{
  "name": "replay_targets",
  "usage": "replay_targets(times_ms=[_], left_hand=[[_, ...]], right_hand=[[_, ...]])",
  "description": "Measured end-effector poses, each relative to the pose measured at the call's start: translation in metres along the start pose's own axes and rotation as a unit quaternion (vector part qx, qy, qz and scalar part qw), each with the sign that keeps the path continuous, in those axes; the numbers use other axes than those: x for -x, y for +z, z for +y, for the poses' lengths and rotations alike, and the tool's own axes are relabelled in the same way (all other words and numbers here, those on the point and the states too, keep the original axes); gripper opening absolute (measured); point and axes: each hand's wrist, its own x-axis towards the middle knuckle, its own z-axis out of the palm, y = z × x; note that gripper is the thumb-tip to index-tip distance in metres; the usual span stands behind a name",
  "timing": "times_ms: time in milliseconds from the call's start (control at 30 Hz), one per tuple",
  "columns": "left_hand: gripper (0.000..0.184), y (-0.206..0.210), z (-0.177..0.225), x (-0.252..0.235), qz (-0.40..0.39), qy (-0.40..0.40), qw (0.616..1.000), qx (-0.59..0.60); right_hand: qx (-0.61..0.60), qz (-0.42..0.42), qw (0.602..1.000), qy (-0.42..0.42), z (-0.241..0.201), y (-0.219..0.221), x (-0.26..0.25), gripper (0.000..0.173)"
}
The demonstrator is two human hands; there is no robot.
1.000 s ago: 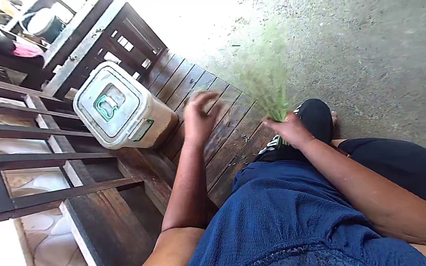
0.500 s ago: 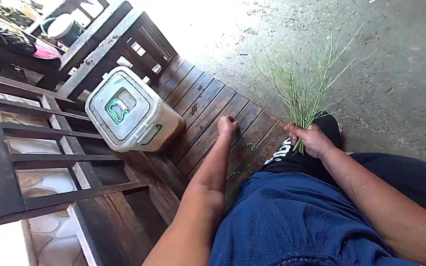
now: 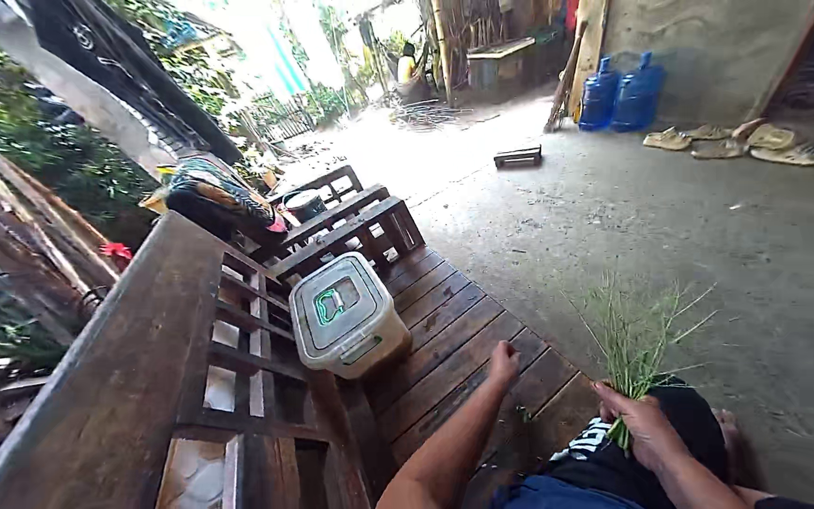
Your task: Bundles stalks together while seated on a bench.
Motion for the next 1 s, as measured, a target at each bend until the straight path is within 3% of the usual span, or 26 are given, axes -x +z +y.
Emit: replay_targets(times_ms=[100,167,367,633,933,1000], left_hand=[[0.023,0.031,0.017,0.047,-0.043,0.122,0.983,0.13],[0.021,0.048,0.027,0.072,-0.082,0.143,0.973,0.164],[0.016,0.064,0.028,0.084,-0.122,0.159,0.966,0.163],[0.016,0.068,0.018,0.096,-0.103,0.123,0.976,0.145],[0.019,0.063,0.006,0.106,-0.148,0.125,0.97,0.146],[0.024,0.053,-0.003,0.105,-0.129,0.113,0.973,0.153]], right_hand=[[0.011,-0.007,1.0,0.01,0.003,0.006,0.0,0.011],[0.048,-0.015,0.999,0.001,0.008,0.013,0.003,0.018],[0.066,-0.013,0.996,-0.065,0.014,0.013,0.005,0.007],[0.014,-0.034,0.998,-0.054,0.021,0.007,-0.002,0.002],[0.015,-0.046,0.998,-0.029,0.021,-0.006,0.003,0.008],[-0.001,-0.042,0.999,-0.003,0.022,-0.012,-0.001,0.01]])
